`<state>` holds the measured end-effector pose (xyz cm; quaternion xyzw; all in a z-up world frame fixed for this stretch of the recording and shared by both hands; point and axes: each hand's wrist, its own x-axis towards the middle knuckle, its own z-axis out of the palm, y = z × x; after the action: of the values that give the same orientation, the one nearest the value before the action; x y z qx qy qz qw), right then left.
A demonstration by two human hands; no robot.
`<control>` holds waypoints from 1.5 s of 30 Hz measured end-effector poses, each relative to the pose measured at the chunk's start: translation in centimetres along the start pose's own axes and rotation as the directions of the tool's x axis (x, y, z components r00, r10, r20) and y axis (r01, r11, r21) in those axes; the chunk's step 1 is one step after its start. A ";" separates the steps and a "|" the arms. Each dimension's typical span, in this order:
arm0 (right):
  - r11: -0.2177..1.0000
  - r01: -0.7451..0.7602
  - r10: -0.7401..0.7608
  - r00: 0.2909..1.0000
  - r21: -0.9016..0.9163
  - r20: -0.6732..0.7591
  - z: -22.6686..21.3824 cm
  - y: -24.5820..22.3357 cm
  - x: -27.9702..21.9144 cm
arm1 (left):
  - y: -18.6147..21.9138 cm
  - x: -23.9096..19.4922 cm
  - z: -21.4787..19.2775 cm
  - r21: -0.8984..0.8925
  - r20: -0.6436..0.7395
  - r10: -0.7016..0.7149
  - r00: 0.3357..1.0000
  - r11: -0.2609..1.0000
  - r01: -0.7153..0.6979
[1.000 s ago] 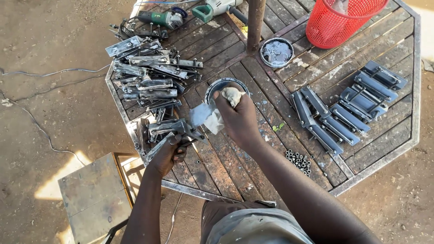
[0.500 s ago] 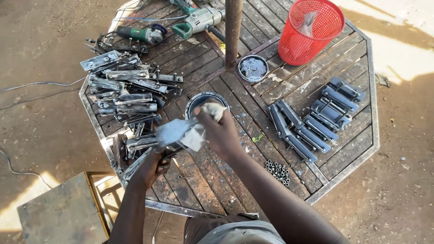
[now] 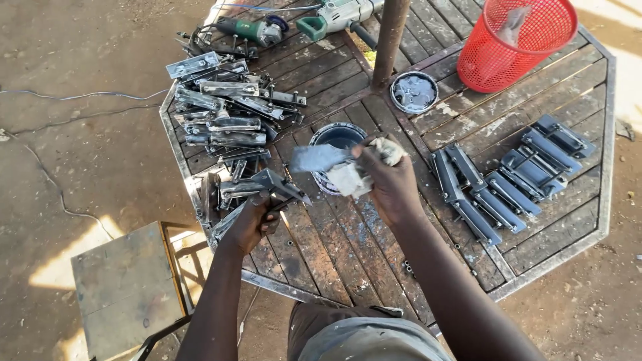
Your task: Applying black sealant to metal brackets using a small metal spatula and a cloth applicator on a workshop table.
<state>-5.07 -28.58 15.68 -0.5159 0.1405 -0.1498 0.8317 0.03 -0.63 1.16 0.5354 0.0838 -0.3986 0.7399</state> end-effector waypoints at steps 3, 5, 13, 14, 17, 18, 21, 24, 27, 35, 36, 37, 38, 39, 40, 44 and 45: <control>0.992 0.054 -0.043 0.994 -0.115 0.100 0.2 -0.2 -0.5 | -0.9 1.2 -1.2 0.002 -0.009 0.034 0.999 0.999 -0.034; 0.964 0.121 -0.097 0.989 -0.235 0.111 -0.6 2.1 0.1 | -1.3 1.4 -1.7 0.003 -0.059 0.023 0.998 1.000 -0.023; 0.986 0.093 -0.077 0.990 -0.137 0.117 0.2 0.1 0.6 | -0.4 3.3 -1.4 0.036 -0.004 0.113 0.994 0.993 -0.113; 0.960 -0.019 0.045 0.995 -0.279 0.089 0.6 -1.0 0.5 | 0.2 2.8 -0.7 0.148 -0.061 0.095 0.994 0.985 -0.085; 0.907 -0.081 0.094 0.995 -0.414 0.012 1.2 -1.6 1.0 | 2.0 1.7 1.8 0.266 -0.172 0.045 0.984 0.964 0.002; 0.908 -0.033 0.026 0.999 -0.418 -0.022 1.3 -1.3 1.2 | 2.6 1.5 2.8 0.273 -0.223 0.006 0.975 0.960 0.057; 0.878 -0.057 0.049 0.998 -0.475 -0.030 1.9 -2.0 1.6 | 2.9 1.5 3.3 0.288 -0.265 -0.005 0.964 0.954 0.084; 0.854 -0.009 0.029 0.999 -0.520 0.030 2.1 -2.3 1.7 | 2.8 1.0 2.9 0.346 -0.259 0.009 0.966 0.935 0.084; 0.832 -0.078 0.109 0.994 -0.549 0.023 2.7 -3.1 1.5 | 2.6 1.1 2.9 0.347 -0.297 0.005 0.955 0.932 0.103; 0.842 -0.095 0.108 0.994 -0.532 -0.007 2.8 -1.2 1.9 | 2.8 1.0 3.3 0.367 -0.411 -0.040 0.911 0.907 0.205; 0.790 -0.174 0.177 0.983 -0.588 -0.053 3.0 -1.4 2.0 | 2.8 1.2 3.1 0.360 -0.453 -0.051 0.890 0.903 0.236; 0.790 -0.175 0.177 0.983 -0.588 -0.054 3.2 -1.2 2.0 | 3.4 0.7 4.1 0.361 -0.453 -0.052 0.890 0.902 0.236; 0.776 -0.182 0.205 0.978 -0.603 -0.032 3.4 -1.1 2.0 | 4.0 0.2 5.0 0.388 -0.455 -0.056 0.889 0.886 0.255; 0.763 -0.188 0.232 0.973 -0.619 -0.010 3.6 -0.9 2.0 | 4.6 -0.3 6.0 0.415 -0.456 -0.060 0.888 0.868 0.272; 0.762 -0.188 0.231 0.973 -0.619 -0.011 3.7 -1.1 1.8 | 3.7 0.5 4.9 0.416 -0.454 -0.061 0.889 0.868 0.272; 0.754 -0.199 0.265 0.964 -0.626 0.014 3.9 -0.6 1.7 | 1.0 2.3 1.4 0.444 -0.419 -0.010 0.908 0.870 0.215; 0.797 -0.198 0.260 0.965 -0.570 0.028 3.7 -0.2 1.8 | 0.6 2.5 0.8 0.445 -0.409 0.005 0.912 0.874 0.195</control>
<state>-2.05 -26.35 17.33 -0.7240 0.1957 0.0271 0.6608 1.91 -2.50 0.54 0.7655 0.1585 -0.3262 0.5315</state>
